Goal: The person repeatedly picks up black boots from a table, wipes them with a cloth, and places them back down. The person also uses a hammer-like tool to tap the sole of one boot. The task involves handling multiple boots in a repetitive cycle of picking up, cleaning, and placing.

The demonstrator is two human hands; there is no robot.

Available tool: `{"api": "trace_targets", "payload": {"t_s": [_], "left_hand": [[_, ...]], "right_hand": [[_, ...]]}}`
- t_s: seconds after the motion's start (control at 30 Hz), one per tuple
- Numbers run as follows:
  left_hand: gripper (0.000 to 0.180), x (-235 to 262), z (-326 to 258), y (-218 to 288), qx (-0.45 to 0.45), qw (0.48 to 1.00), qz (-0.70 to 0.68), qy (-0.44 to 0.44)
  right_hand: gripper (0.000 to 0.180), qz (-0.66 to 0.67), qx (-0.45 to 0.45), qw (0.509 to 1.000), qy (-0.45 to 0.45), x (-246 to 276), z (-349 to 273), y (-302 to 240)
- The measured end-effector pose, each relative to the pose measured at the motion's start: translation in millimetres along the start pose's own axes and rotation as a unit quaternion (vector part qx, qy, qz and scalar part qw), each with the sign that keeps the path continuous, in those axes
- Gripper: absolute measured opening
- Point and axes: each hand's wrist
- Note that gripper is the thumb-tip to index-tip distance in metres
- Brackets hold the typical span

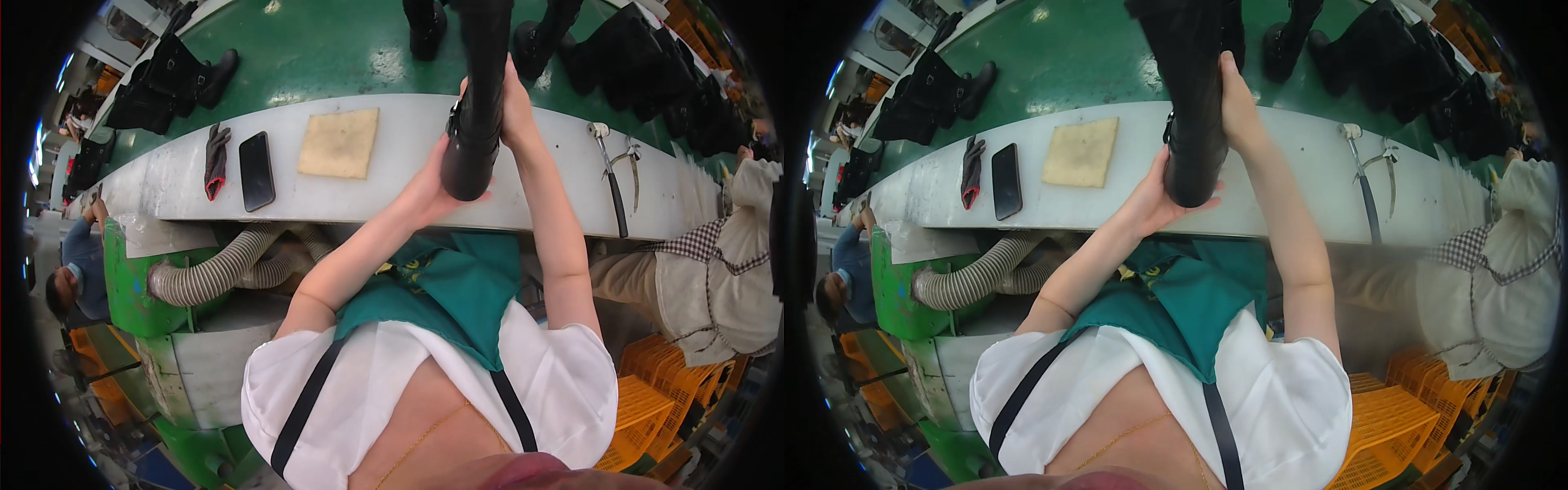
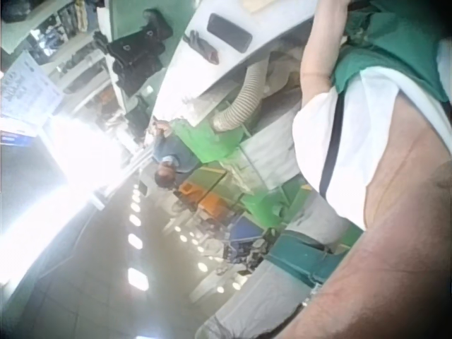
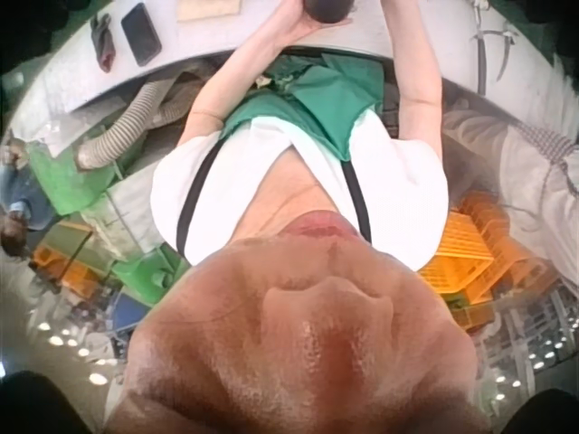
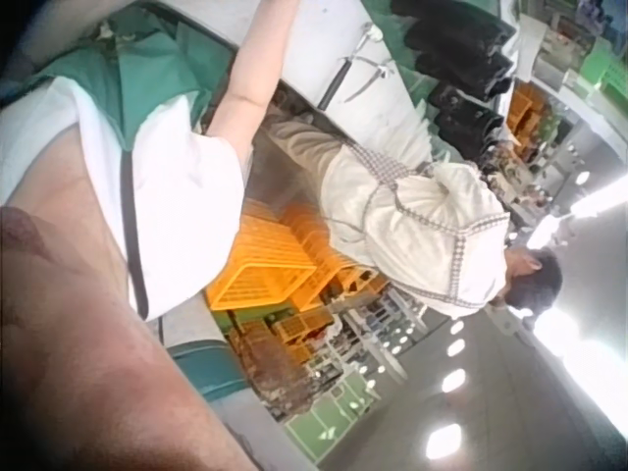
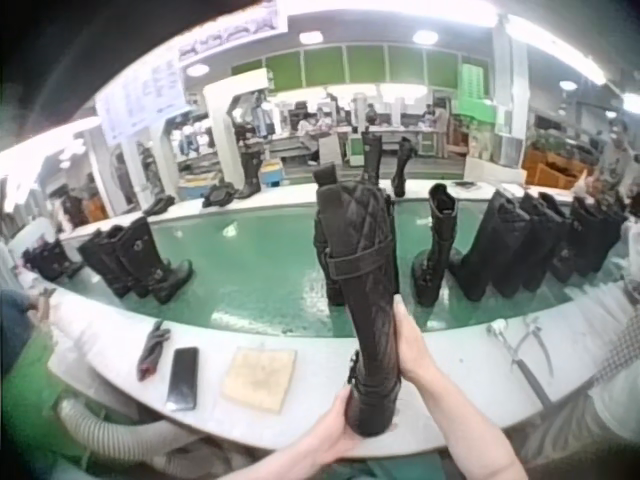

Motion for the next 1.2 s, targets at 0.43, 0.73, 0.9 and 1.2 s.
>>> {"api": "trace_targets", "payload": {"t_s": [0.43,0.73,0.9,1.2], "left_hand": [[0.044,37,-4,11,-0.328,0.904,0.220,0.163],[0.043,93,-6,104,-0.152,0.963,-0.083,0.204],[0.046,120,35,170,-0.348,0.909,-0.036,0.226],[0.054,176,216,190,-0.506,0.727,0.327,0.329]], "right_hand": [[0.033,-0.365,0.223,0.903,-0.038,-33,-29,5],[0.035,-0.344,0.168,0.922,0.051,44,-96,-5],[0.034,-0.334,0.159,0.924,0.098,79,-106,14],[0.035,-0.453,0.198,0.867,0.052,69,-89,22]]}}
Point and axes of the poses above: each hand's wrist, its own z-axis towards the middle knuckle, its own x-axis out of the back of the hand, y = z × x, and after that the axes turned 7 degrees about y, right-handed
